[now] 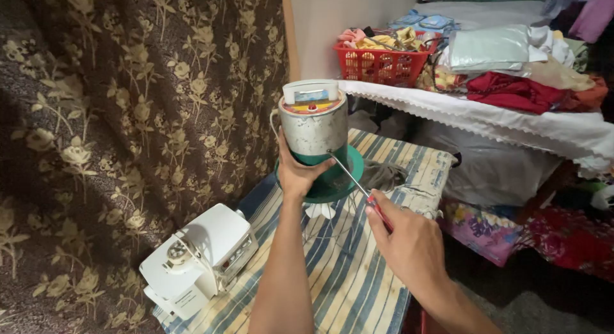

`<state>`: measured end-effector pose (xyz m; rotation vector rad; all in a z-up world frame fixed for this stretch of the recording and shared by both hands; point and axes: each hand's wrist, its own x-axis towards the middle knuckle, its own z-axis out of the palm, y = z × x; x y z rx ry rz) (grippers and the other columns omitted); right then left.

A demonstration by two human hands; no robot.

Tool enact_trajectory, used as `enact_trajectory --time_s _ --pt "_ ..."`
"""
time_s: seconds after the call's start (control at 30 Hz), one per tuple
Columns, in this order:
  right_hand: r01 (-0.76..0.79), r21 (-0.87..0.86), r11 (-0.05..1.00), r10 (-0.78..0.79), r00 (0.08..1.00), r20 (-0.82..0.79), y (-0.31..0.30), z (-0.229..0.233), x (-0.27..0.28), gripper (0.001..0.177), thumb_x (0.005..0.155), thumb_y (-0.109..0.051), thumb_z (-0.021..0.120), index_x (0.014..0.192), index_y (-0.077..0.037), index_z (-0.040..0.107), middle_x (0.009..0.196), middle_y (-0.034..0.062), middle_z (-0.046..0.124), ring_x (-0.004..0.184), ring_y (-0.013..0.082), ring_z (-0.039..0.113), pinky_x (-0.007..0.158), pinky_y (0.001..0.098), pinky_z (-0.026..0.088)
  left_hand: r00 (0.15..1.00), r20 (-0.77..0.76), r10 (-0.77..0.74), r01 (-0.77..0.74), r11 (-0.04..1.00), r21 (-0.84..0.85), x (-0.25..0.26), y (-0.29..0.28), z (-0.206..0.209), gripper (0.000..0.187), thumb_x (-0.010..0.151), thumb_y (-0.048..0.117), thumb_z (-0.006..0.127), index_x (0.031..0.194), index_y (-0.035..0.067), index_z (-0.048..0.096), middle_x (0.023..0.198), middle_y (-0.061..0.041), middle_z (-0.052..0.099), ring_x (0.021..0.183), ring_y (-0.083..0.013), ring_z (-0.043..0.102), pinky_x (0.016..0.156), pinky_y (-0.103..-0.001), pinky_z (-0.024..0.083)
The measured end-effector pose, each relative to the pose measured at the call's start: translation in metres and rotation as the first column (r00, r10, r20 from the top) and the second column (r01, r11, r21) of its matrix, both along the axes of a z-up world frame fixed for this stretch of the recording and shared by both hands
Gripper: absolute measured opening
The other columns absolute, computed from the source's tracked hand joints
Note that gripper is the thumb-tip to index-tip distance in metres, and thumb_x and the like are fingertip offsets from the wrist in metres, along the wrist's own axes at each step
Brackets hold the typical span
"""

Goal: Repairing and adjusting a blender-like appliance and associated electrical wiring.

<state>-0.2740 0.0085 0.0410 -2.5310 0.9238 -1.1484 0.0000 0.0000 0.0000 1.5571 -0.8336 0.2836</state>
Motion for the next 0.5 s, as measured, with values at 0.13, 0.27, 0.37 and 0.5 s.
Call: enact_trajectory --time_s 0.13,0.27,0.37,0.5 --pt "-0.041 0.179 0.983 0.029 0.997 0.068 -0.002 0.012 0.0 0.038 0.091 -0.036 0.065 0.12 -0.015 0.075 0.057 0.0182 0.067 0.054 0.0325 0.071 0.056 0.0446 0.053 1.0 -0.003 0.026 -0.026 1.0 -0.003 0.001 -0.001 0.002 0.144 0.045 0.043 0.1 0.161 0.011 0.022 0.145 -0.022 0.058 0.13 -0.0358 0.061 0.106 -0.044 0.05" --pt "-0.049 0.325 0.945 0.007 0.992 0.128 -0.003 0.009 0.0 0.035 0.091 -0.036 0.067 0.118 -0.014 0.076 0.059 0.0198 0.067 0.056 0.031 0.072 0.057 0.0412 0.054 0.999 -0.017 0.03 -0.029 0.999 0.046 0.0 0.002 -0.001 0.142 0.044 0.043 0.1 0.16 0.013 0.024 0.143 -0.021 0.061 0.128 -0.0362 0.063 0.106 -0.044 0.051" --pt "-0.065 0.388 0.92 -0.001 0.986 0.167 -0.007 0.008 0.002 0.035 0.091 -0.035 0.068 0.117 -0.013 0.077 0.062 0.0187 0.067 0.055 0.0278 0.072 0.057 0.0388 0.054 0.999 0.016 0.043 -0.044 0.999 0.014 0.0 0.002 0.0 0.142 0.045 0.043 0.101 0.16 0.012 0.024 0.142 -0.022 0.061 0.128 -0.0367 0.062 0.105 -0.045 0.051" --pt "-0.177 0.48 0.859 0.029 0.954 0.3 -0.021 -0.006 0.005 0.033 0.091 -0.034 0.068 0.113 -0.012 0.079 0.061 0.0092 0.072 0.055 0.0156 0.07 0.056 0.0327 0.053 0.998 -0.058 0.013 -0.013 1.0 -0.005 -0.003 0.002 0.002 0.142 0.044 0.045 0.099 0.16 0.013 0.025 0.136 -0.022 0.065 0.125 -0.0343 0.066 0.105 -0.043 0.053"
